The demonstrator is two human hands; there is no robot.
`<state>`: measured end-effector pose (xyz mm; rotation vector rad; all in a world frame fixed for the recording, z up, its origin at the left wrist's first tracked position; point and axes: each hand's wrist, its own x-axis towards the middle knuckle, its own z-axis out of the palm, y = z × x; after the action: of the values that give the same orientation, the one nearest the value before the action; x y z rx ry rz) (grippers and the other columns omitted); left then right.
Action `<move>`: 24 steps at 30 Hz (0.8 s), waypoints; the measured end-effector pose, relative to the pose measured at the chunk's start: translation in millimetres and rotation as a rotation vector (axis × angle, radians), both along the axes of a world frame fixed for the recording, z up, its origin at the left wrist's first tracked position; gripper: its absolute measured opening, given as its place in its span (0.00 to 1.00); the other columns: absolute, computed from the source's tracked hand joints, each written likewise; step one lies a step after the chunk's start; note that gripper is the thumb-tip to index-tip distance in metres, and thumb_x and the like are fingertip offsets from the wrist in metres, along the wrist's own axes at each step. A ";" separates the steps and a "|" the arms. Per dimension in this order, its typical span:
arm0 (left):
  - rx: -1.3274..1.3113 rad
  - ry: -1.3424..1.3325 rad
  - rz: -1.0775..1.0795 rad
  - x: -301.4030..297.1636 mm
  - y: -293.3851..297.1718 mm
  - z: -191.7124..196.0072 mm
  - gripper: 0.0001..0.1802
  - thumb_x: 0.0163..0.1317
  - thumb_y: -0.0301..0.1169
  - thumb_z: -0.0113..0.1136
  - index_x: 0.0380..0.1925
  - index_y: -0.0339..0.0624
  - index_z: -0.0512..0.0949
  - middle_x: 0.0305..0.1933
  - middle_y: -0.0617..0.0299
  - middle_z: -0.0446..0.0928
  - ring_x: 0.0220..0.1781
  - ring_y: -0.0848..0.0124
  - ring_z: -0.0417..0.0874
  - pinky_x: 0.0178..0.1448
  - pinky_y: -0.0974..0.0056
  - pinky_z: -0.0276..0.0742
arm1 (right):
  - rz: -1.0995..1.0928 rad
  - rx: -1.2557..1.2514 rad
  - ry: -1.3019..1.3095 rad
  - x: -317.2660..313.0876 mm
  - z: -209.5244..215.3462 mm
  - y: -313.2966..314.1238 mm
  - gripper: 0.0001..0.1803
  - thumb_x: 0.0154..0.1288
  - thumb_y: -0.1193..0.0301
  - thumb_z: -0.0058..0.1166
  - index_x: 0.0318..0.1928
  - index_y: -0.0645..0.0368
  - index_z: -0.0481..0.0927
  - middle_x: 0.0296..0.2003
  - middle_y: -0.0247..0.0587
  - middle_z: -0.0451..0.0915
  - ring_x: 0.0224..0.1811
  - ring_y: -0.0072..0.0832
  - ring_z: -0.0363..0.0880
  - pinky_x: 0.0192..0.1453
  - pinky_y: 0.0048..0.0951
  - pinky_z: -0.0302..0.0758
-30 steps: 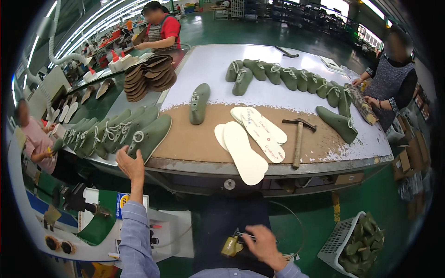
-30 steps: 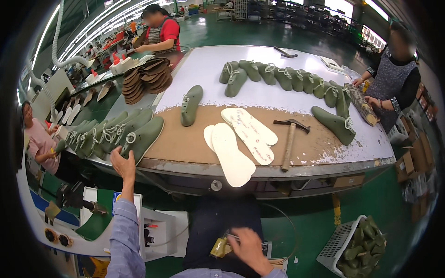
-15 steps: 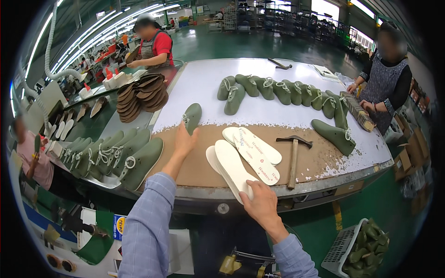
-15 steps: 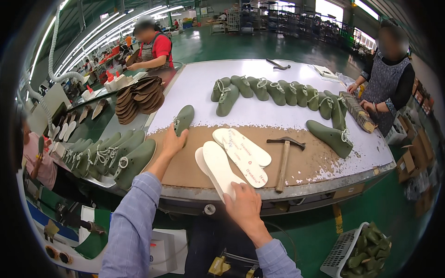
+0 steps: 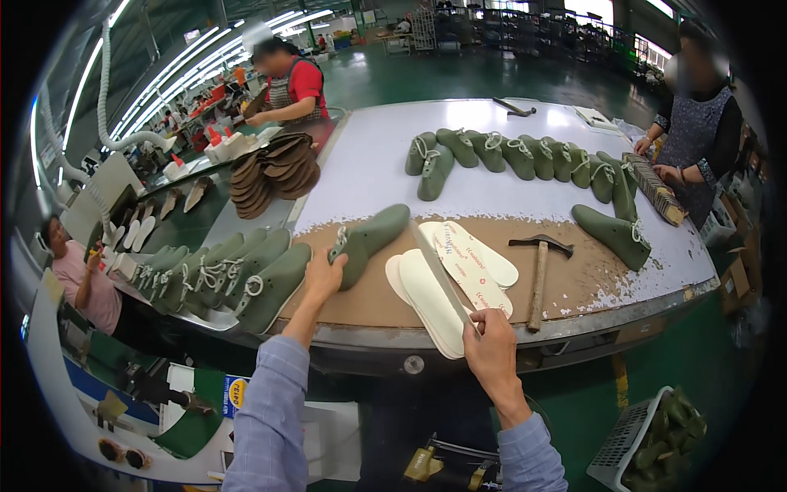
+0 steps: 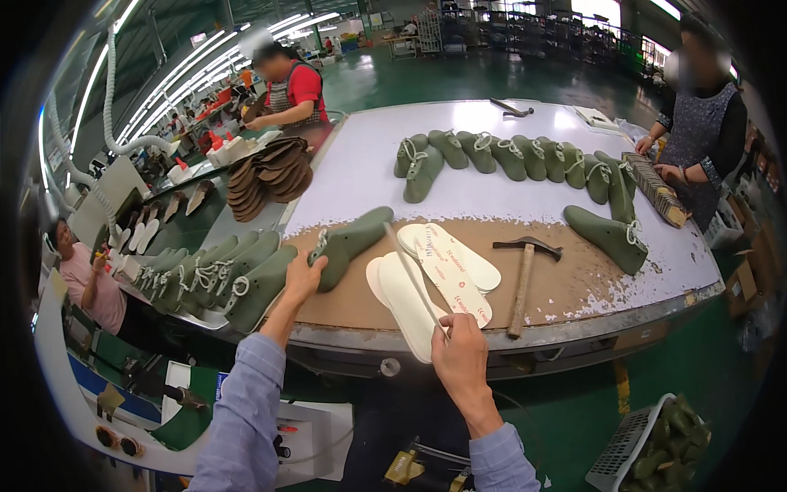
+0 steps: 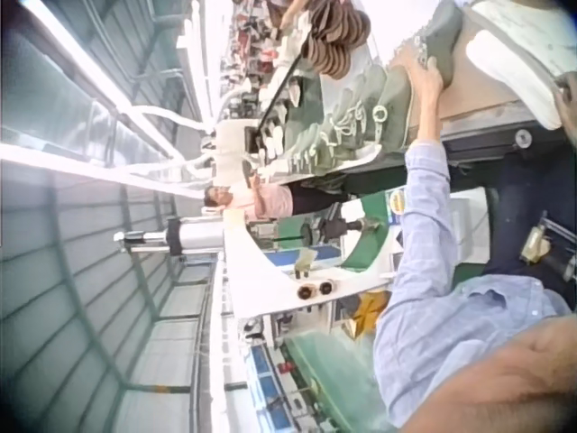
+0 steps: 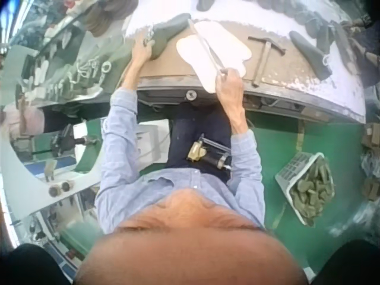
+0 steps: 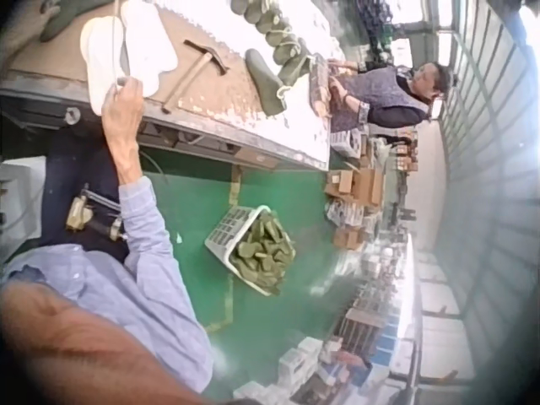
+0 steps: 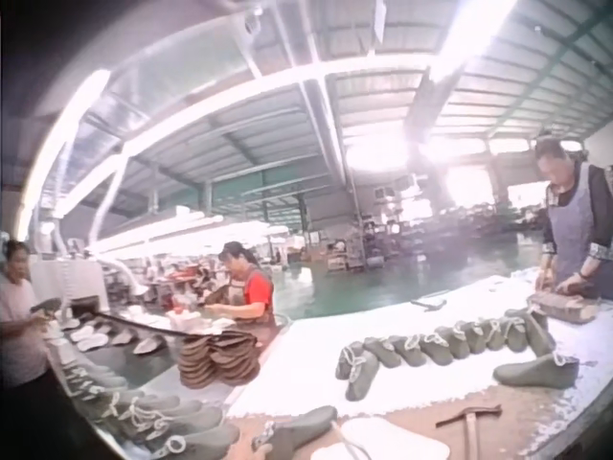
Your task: The person uses a yellow pneumatic nail gun to attach white insoles to green shoe uppers on a factory workbench. They repeatedly pick up an insole, apply the tool, and then place the finished shoe aside. Other workers are visible in the background performing similar tasks.
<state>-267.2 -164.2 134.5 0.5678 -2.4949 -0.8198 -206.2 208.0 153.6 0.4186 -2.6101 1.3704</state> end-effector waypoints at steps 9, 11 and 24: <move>0.954 0.253 -0.107 223.1 58.0 -18.3 0.23 0.69 0.31 0.66 0.59 0.26 0.78 0.54 0.51 0.85 0.54 0.66 0.86 0.59 0.62 0.82 | 0.195 -0.516 -0.188 109.3 -20.8 -34.8 0.19 0.74 0.74 0.47 0.61 0.65 0.63 0.46 0.49 0.79 0.38 0.28 0.79 0.42 0.31 0.78; 1.130 0.288 -0.171 269.4 96.8 -40.2 0.28 0.72 0.34 0.66 0.65 0.26 0.73 0.58 0.50 0.83 0.57 0.63 0.86 0.64 0.57 0.81 | 0.203 -0.589 -0.265 131.1 -38.9 -48.3 0.30 0.76 0.66 0.50 0.72 0.64 0.57 0.48 0.46 0.77 0.43 0.29 0.77 0.46 0.31 0.77; 0.305 -0.118 -0.768 328.5 202.5 4.4 0.18 0.66 0.36 0.69 0.52 0.41 0.84 0.49 0.44 0.86 0.51 0.48 0.87 0.57 0.51 0.82 | 0.684 0.193 0.398 118.4 -77.9 -23.0 0.38 0.50 0.64 0.76 0.65 0.39 0.78 0.48 0.49 0.78 0.47 0.47 0.80 0.47 0.45 0.78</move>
<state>61.3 38.3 138.9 -0.3081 -2.7197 -1.4895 -87.8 185.1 75.7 1.5445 -2.3424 1.0157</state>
